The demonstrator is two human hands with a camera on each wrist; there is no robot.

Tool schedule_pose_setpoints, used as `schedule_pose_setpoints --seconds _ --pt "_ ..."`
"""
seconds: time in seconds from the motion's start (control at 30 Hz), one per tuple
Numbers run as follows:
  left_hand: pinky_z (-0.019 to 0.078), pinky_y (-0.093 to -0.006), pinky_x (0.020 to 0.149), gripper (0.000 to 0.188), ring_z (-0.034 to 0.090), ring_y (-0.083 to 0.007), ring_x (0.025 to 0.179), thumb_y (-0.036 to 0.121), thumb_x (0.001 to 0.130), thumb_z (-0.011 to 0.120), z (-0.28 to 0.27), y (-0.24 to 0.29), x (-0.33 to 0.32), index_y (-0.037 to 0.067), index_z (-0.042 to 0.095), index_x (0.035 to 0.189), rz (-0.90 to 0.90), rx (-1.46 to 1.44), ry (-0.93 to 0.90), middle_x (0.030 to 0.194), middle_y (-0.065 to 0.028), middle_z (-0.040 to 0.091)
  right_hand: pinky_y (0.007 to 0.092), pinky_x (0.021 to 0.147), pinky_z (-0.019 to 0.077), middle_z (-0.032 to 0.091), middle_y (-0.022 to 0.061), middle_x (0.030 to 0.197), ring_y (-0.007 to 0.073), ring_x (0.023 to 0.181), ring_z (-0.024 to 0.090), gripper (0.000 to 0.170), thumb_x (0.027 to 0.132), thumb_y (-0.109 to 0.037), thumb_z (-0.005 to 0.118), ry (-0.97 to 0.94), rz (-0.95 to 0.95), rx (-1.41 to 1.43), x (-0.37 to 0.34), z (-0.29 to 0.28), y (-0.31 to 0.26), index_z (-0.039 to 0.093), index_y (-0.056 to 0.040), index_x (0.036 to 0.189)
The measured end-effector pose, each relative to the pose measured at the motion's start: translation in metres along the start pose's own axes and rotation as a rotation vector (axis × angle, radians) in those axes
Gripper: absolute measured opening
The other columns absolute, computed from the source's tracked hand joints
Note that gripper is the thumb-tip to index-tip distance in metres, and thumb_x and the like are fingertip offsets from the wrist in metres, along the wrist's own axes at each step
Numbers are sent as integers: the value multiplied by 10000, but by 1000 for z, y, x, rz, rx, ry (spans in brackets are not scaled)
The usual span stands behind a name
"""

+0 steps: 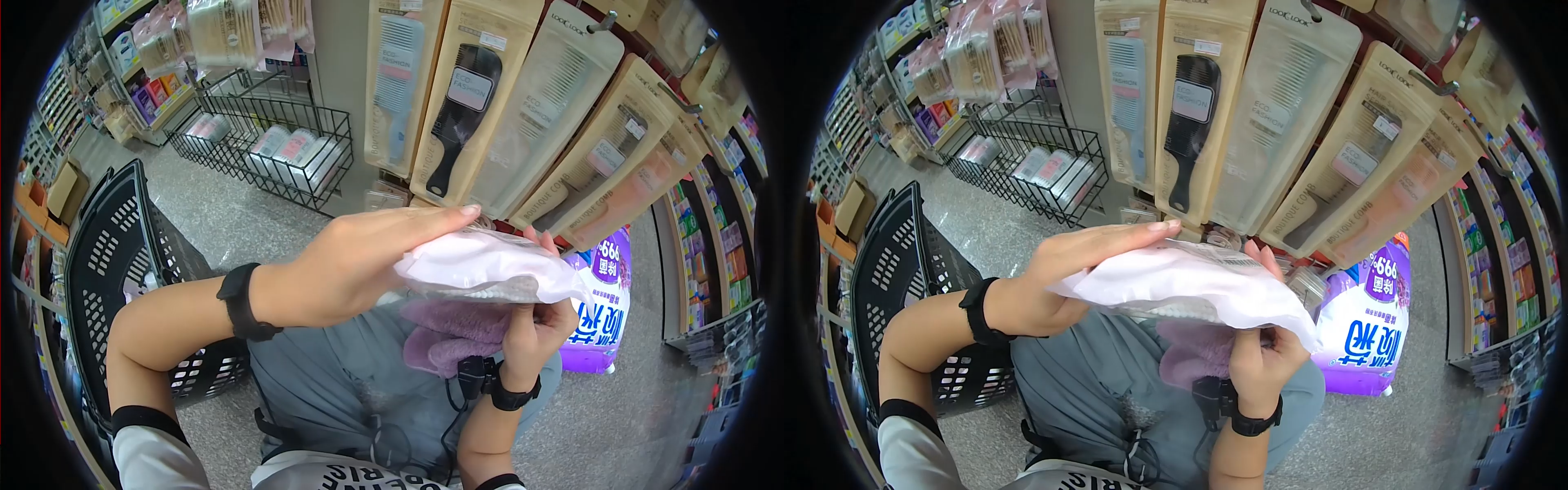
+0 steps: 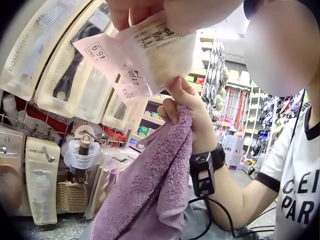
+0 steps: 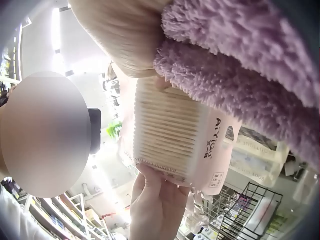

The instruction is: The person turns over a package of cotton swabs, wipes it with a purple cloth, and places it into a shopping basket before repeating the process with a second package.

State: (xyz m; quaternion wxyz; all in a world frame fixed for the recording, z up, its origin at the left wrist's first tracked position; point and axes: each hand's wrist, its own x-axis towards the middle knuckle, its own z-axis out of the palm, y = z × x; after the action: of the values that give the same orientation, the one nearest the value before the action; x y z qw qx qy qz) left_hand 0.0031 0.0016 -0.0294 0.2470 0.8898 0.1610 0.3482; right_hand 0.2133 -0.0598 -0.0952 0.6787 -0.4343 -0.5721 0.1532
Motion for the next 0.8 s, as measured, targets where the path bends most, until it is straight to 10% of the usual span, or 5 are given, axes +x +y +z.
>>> schedule_pose_setpoints --seconds 0.43,0.63,0.8 --pt "450 -332 895 481 586 -300 1043 -60 689 589 -6 8 -12 -36 528 1165 -77 -6 -20 1149 -174 585 260 731 475 580 246 1131 191 933 610 259 794 -87 646 -18 25 -51 -4 3 1 609 81 988" --pt "496 -309 735 391 648 -275 839 26 714 643 -8 8 -14 -13 565 1094 -105 -44 93 946 -171 634 174 579 435 628 77 823 75 693 574 378 798 -196 691 -134 104 -108 -11 -4 -4 563 89 1010" --pt "492 -289 727 336 646 -188 788 63 739 661 -12 9 -13 -28 577 1051 -119 -105 110 882 -143 645 180 447 222 413 -48 529 18 470 313 377 718 -278 754 -37 63 -10 -9 5 2 604 51 826"
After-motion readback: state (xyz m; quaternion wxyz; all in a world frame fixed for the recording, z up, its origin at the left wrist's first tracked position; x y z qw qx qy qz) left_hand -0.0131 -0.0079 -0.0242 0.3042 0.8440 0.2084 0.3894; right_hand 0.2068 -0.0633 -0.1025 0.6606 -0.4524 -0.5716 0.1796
